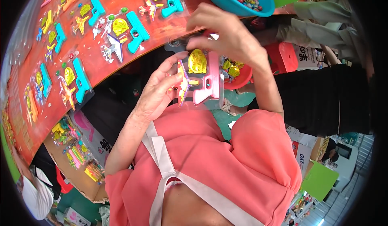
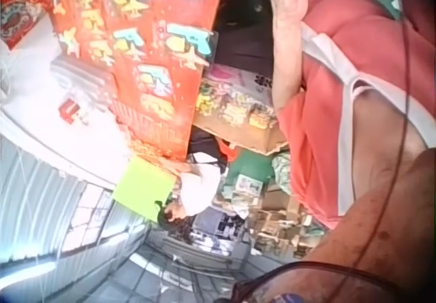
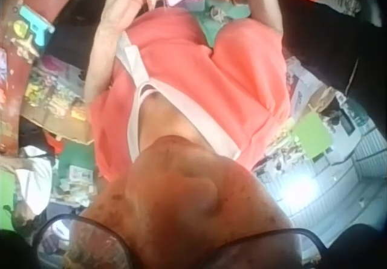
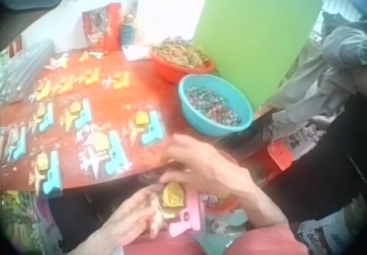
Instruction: Assembling and packaging plastic toy sets into blister packs, including toy planes, toy guns, and small candy capsules.
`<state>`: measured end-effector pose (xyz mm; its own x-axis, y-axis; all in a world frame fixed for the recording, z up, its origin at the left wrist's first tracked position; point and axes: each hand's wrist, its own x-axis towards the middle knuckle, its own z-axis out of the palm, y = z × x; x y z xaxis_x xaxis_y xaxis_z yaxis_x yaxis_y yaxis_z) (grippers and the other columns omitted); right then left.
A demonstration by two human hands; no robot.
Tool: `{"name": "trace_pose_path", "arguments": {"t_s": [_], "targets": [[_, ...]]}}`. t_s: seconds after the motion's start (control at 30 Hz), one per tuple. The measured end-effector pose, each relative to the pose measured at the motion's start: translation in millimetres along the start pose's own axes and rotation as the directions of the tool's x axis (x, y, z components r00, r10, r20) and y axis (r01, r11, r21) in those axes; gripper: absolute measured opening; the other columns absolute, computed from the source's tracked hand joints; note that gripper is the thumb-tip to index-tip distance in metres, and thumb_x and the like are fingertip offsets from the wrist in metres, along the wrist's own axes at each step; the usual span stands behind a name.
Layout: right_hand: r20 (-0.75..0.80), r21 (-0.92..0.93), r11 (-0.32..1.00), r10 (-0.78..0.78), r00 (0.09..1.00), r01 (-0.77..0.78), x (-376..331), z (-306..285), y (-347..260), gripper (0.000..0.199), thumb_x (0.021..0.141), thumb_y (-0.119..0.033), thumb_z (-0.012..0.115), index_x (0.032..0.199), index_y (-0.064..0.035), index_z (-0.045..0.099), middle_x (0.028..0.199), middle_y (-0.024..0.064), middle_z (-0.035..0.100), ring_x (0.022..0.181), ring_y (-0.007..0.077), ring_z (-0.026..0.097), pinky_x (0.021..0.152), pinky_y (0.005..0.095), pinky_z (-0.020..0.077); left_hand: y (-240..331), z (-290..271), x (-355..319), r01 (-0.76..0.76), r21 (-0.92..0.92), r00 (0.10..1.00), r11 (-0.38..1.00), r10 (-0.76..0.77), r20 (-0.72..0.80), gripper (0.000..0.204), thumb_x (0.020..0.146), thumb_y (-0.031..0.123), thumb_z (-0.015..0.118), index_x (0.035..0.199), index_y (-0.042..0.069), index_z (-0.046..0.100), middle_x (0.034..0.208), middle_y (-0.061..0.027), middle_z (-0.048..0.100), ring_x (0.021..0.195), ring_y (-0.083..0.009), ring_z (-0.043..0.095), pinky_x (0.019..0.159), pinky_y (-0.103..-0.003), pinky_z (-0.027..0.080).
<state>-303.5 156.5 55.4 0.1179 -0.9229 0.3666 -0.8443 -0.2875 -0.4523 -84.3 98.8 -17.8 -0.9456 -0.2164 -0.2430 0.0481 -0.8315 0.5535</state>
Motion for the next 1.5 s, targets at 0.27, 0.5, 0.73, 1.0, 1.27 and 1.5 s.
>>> {"name": "trace_pose_path", "arguments": {"t_s": [0.27, 0.5, 0.73, 1.0, 1.27, 1.5], "targets": [[0.072, -0.493, 0.757, 0.527, 0.847, -0.429, -35.9, -102.3, 212.4, 0.022, 0.086, -0.017, 0.071, 0.101, -0.0021, 0.069, 0.088, 0.0107, 0.071, 0.077, 0.0168, 0.063, 0.07, 0.0339, 0.0509, -0.5, -6.1, -11.3, 0.011, 0.033, 0.999, 0.999, -0.01, -0.031, 0.049, 0.096, 0.006, 0.052, 0.144, 0.006, 0.039, 0.127, -0.007, 0.055, 0.116, -0.0154, 0.057, 0.094, -0.033, 0.051], [0.042, -0.574, 0.735, 0.467, 0.883, -0.361, -30.8, -94.6, 232.2, 0.04, 0.085, -0.021, 0.073, 0.121, -0.0071, 0.064, 0.097, 0.0137, 0.071, 0.085, 0.0219, 0.068, 0.074, 0.0366, 0.053, 3.9, -15.2, -42.9, -0.033, -0.019, 0.994, 0.999, 0.031, -0.1, 0.05, 0.096, 0.005, 0.052, 0.144, 0.006, 0.039, 0.128, -0.0061, 0.052, 0.116, -0.0149, 0.056, 0.095, -0.033, 0.051], [-0.271, -0.124, 0.886, 0.402, 0.875, -0.446, 9.0, -59.8, 106.9, 0.025, 0.089, -0.015, 0.071, 0.109, -0.0017, 0.065, 0.087, 0.0041, 0.067, 0.077, 0.0086, 0.062, 0.066, 0.0256, 0.0488, 2.3, -22.7, -70.5, -0.111, -0.073, 0.984, 0.991, 0.099, -0.151, 0.049, 0.096, 0.003, 0.052, 0.143, 0.006, 0.04, 0.127, -0.005, 0.052, 0.118, -0.0154, 0.056, 0.097, -0.033, 0.05], [0.148, 0.343, 0.934, -0.162, 0.976, 0.103, 62.2, 71.4, -57.2, 0.031, 0.072, -0.01, 0.082, 0.097, -0.0032, 0.065, 0.088, 0.0038, 0.062, 0.07, 0.0135, 0.058, 0.062, 0.029, 0.0484, -9.1, -29.7, -94.1, -0.174, -0.066, 0.964, 0.983, 0.156, -0.215, 0.05, 0.095, 0.003, 0.052, 0.143, 0.009, 0.042, 0.105, 0.0018, 0.05, 0.088, -0.0031, 0.052, 0.073, -0.021, 0.049], [0.014, 0.102, 0.984, -0.148, 0.989, 0.146, 60.3, 73.8, -77.8, 0.037, 0.07, -0.018, 0.083, 0.103, -0.0074, 0.068, 0.104, 0.0084, 0.061, 0.094, 0.0263, 0.063, 0.076, 0.0345, 0.0526, -11.5, -35.1, -120.4, -0.291, -0.062, 0.937, 0.955, 0.271, -0.22, 0.051, 0.095, 0.003, 0.053, 0.144, 0.007, 0.041, 0.101, 0.0018, 0.049, 0.083, -0.0041, 0.052, 0.068, -0.022, 0.049], [-0.025, 0.164, 0.985, -0.052, 0.998, 0.055, 63.1, 83.4, -79.5, 0.026, 0.075, -0.007, 0.079, 0.099, -0.0037, 0.069, 0.097, 0.0084, 0.063, 0.088, 0.0238, 0.063, 0.075, 0.0328, 0.0509, -8.0, -37.8, -138.2, -0.361, -0.047, 0.892, 0.931, 0.33, -0.309, 0.05, 0.095, 0.001, 0.051, 0.144, 0.005, 0.04, 0.104, 0.0017, 0.052, 0.085, -0.0037, 0.053, 0.074, -0.019, 0.046]]}}
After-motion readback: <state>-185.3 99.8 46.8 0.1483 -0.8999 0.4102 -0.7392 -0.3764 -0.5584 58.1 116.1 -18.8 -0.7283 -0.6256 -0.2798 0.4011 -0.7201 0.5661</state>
